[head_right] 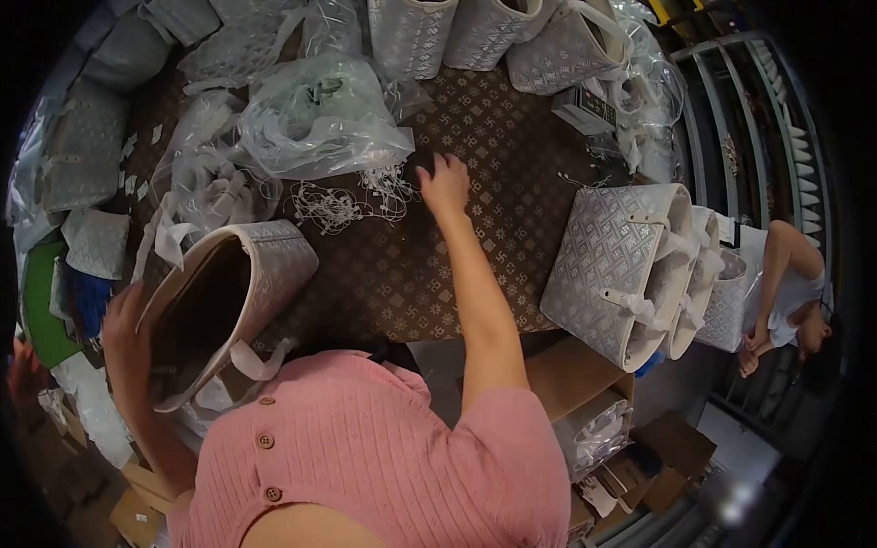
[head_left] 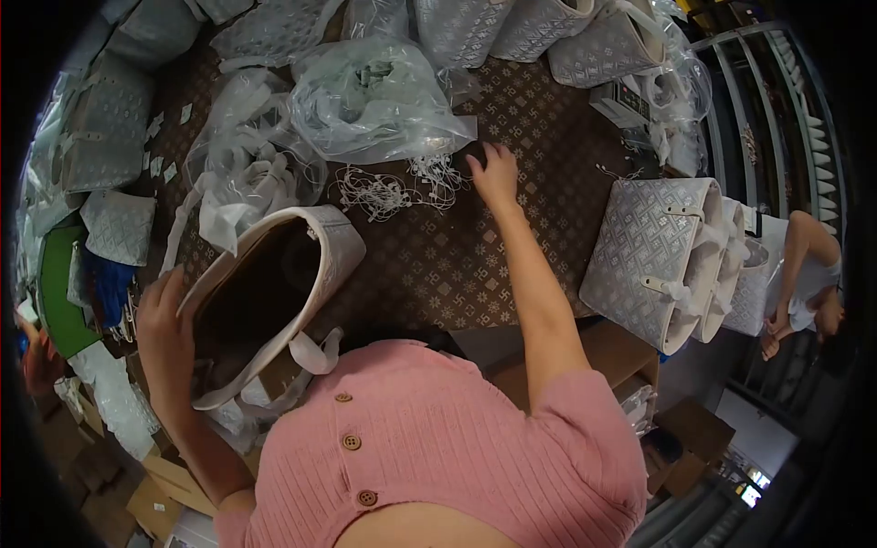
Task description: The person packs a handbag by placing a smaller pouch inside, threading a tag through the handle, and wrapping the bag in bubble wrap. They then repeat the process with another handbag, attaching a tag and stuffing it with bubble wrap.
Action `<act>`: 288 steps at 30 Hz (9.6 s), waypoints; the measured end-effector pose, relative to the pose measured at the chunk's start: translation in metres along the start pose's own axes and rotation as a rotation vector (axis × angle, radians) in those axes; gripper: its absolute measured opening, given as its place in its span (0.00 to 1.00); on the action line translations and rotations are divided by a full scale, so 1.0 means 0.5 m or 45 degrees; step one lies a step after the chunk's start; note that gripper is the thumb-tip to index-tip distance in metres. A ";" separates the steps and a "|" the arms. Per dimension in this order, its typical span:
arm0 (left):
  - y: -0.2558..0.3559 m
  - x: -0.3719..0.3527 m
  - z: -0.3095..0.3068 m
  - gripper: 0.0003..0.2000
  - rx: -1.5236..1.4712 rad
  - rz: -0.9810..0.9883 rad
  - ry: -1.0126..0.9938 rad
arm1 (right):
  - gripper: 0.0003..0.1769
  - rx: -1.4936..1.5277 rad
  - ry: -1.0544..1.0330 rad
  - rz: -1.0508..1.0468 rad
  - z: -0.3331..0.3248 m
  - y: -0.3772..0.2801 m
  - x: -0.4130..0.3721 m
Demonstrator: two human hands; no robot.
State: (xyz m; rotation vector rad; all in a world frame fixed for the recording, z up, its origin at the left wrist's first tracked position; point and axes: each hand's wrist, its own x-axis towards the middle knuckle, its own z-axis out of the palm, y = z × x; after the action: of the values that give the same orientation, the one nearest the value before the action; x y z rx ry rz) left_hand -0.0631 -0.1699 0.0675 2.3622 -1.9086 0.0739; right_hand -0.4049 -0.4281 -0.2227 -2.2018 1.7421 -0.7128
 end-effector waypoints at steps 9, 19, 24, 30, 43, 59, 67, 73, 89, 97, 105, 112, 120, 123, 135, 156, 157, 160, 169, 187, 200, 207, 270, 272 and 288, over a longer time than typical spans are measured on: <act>0.317 0.086 0.041 0.09 -1.606 0.584 -0.797 | 0.14 -0.060 -0.604 -0.014 -0.006 -0.063 0.049; 0.376 0.044 0.286 0.09 -1.297 0.010 -0.982 | 0.20 -0.130 -0.479 -0.164 0.001 -0.071 0.135; 0.352 0.051 0.317 0.08 -1.559 -0.324 -0.838 | 0.16 -0.008 -0.384 -0.094 -0.005 -0.037 0.076; 0.391 0.085 0.286 0.11 -1.169 0.074 -0.133 | 0.06 0.638 0.128 0.146 -0.177 -0.057 -0.047; 0.356 0.065 0.320 0.08 -1.373 -0.288 -0.439 | 0.08 0.013 -0.230 -0.085 -0.079 0.054 -0.113; 0.360 0.028 0.192 0.10 -1.960 -0.480 -0.537 | 0.05 1.895 -0.963 0.553 -0.364 -0.149 -0.172; 0.310 -0.035 0.084 0.07 -2.191 -0.553 -0.021 | 0.06 0.471 0.110 -0.653 -0.450 -0.275 -0.156; 0.254 -0.118 0.070 0.11 -2.423 -0.525 0.258 | 0.04 1.451 -0.759 -0.364 -0.404 -0.384 -0.221; 0.055 -0.383 -0.009 0.07 -1.882 -0.778 0.682 | 0.03 1.388 -1.066 -0.583 -0.330 -0.697 -0.383; -0.010 -0.459 0.007 0.06 -1.906 -0.858 0.714 | 0.03 1.266 -0.836 -0.916 -0.278 -0.808 -0.485; -0.042 -0.488 0.026 0.07 -1.672 -0.702 0.749 | 0.03 1.263 -0.660 -0.946 -0.252 -0.832 -0.537; -0.063 -0.498 0.041 0.10 -1.035 -0.211 0.718 | 0.02 1.229 -0.748 -0.792 -0.265 -0.814 -0.556; -0.049 -0.509 0.063 0.11 -1.704 -0.316 0.727 | 0.02 1.330 -0.883 -0.642 -0.275 -0.798 -0.569; -0.044 -0.515 0.059 0.10 -1.549 -0.320 0.673 | 0.01 1.311 -0.895 -0.657 -0.281 -0.792 -0.567; -0.025 -0.513 0.064 0.10 -2.016 -0.579 0.562 | 0.03 1.265 -0.756 -0.842 -0.269 -0.758 -0.576; -0.017 -0.499 0.069 0.07 -1.486 -0.294 0.493 | 0.11 1.636 -1.492 0.048 -0.265 -0.721 -0.580; -0.018 -0.497 0.070 0.07 -1.485 -0.286 0.490 | 0.11 1.641 -1.484 0.048 -0.264 -0.722 -0.581; -0.025 -0.489 0.070 0.08 -1.468 -0.262 0.439 | 0.11 1.567 -1.400 0.040 -0.257 -0.721 -0.582; -0.042 -0.499 0.069 0.07 -1.696 -0.377 0.226 | 0.08 1.470 -1.179 -0.232 -0.254 -0.724 -0.593; -0.080 -0.492 0.079 0.05 -1.690 -0.399 -0.011 | 0.06 1.193 -0.708 -0.696 -0.245 -0.737 -0.587; -0.105 -0.456 0.053 0.06 -0.968 0.042 -0.043 | 0.09 1.487 -1.147 -0.120 -0.174 -0.733 -0.626; -0.034 -0.347 0.035 0.13 -0.036 0.964 0.227 | 0.09 1.170 -0.841 -0.590 -0.087 -0.677 -0.695; -0.048 -0.422 0.159 0.06 -1.950 -0.629 -0.143 | 0.08 1.189 -0.438 -0.504 -0.196 -0.692 -0.613; -0.046 -0.425 0.164 0.06 -1.907 -0.595 -0.097 | 0.08 1.154 -0.420 -0.500 -0.196 -0.691 -0.617; -0.036 -0.415 0.239 0.15 -3.250 -1.245 -0.682 | 0.04 1.043 -0.797 -0.606 -0.164 -0.610 -0.582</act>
State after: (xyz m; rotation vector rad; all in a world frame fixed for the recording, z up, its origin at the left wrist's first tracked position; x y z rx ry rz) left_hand -0.0927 0.0224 -0.0734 0.7236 0.2908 -1.6846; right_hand -0.2393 -0.0611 -0.0724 -1.9094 0.4851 -0.5790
